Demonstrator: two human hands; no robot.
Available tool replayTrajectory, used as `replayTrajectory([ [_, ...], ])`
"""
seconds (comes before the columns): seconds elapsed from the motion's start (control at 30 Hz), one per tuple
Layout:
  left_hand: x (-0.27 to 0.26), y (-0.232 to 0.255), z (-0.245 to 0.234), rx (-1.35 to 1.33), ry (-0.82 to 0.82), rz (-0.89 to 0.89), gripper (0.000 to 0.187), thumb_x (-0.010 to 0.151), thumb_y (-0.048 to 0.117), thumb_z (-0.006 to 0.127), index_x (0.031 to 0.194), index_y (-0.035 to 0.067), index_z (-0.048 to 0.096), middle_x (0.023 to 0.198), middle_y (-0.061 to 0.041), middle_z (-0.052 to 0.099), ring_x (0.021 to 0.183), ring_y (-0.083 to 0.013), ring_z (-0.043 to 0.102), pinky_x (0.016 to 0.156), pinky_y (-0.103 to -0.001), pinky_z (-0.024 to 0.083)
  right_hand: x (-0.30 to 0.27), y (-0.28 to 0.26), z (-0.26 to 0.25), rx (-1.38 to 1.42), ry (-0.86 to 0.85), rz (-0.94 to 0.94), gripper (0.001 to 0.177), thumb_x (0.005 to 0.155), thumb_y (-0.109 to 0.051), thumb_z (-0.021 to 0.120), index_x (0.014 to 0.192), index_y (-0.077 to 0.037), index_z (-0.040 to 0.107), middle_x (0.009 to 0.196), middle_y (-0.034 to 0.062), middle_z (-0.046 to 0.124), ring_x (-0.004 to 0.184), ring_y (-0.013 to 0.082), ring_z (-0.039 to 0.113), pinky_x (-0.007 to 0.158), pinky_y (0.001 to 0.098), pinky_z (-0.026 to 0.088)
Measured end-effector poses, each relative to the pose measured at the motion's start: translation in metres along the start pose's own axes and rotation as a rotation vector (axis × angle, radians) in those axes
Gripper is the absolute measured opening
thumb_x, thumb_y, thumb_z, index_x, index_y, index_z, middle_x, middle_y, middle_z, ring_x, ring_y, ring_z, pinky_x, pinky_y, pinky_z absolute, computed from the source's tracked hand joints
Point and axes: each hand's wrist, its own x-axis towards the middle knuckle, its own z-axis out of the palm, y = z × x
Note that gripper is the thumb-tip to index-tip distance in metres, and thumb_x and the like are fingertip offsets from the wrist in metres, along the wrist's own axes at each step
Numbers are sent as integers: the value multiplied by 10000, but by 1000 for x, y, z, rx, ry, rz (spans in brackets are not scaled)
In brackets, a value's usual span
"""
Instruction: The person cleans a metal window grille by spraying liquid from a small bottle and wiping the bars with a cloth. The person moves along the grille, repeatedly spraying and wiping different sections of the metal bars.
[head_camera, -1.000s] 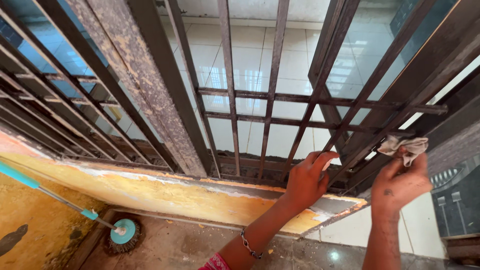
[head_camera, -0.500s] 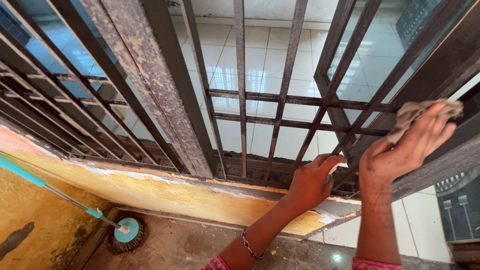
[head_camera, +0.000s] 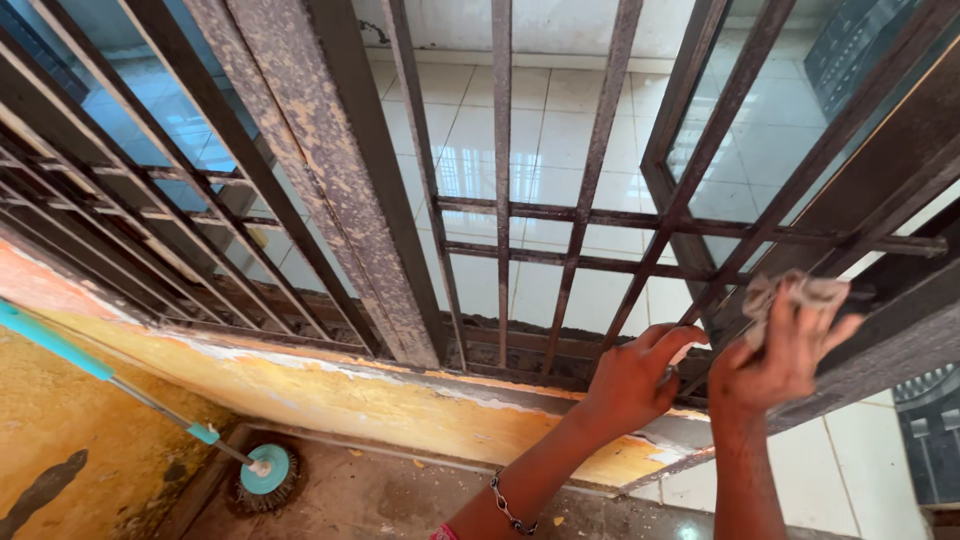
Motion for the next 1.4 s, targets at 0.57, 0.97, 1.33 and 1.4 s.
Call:
replayTrajectory([
  [0.57,-8,17,-32,-135,483,181,423,945,-94,649,1317,75,540,1092,-125,702,952,-268,749,819,-346,596,138,-116,-48,-705,-770,-176,453,846,-216,768,1179,12,562,1220,142,583,723,263,697,580,344,564],
  [0.97,0,33,-29,149,579,213,454,895,-68,674,1291,134,584,1368,-171,572,1169,-394,654,918,-432,552,118,-96,-43,-672,-677,-64,288,1085,-98,624,1356,-14,576,1338,206,572,677,382,684,592,471,582],
  [1.33,-8,28,-33,84,444,139,443,886,-67,657,1278,134,612,1651,-319,313,1363,-506,588,892,-432,619,42,-30,-76,34,-88,-116,399,1009,95,533,1384,37,659,1238,193,704,1080,329,762,890,382,658],
  [1.4,-11,25,-31,107,421,169,456,863,-65,682,1267,138,622,1665,-317,297,1328,-489,598,886,-436,606,32,-30,-66,-472,-147,-260,550,834,127,567,1357,-21,658,1245,169,701,1032,361,789,837,371,680],
])
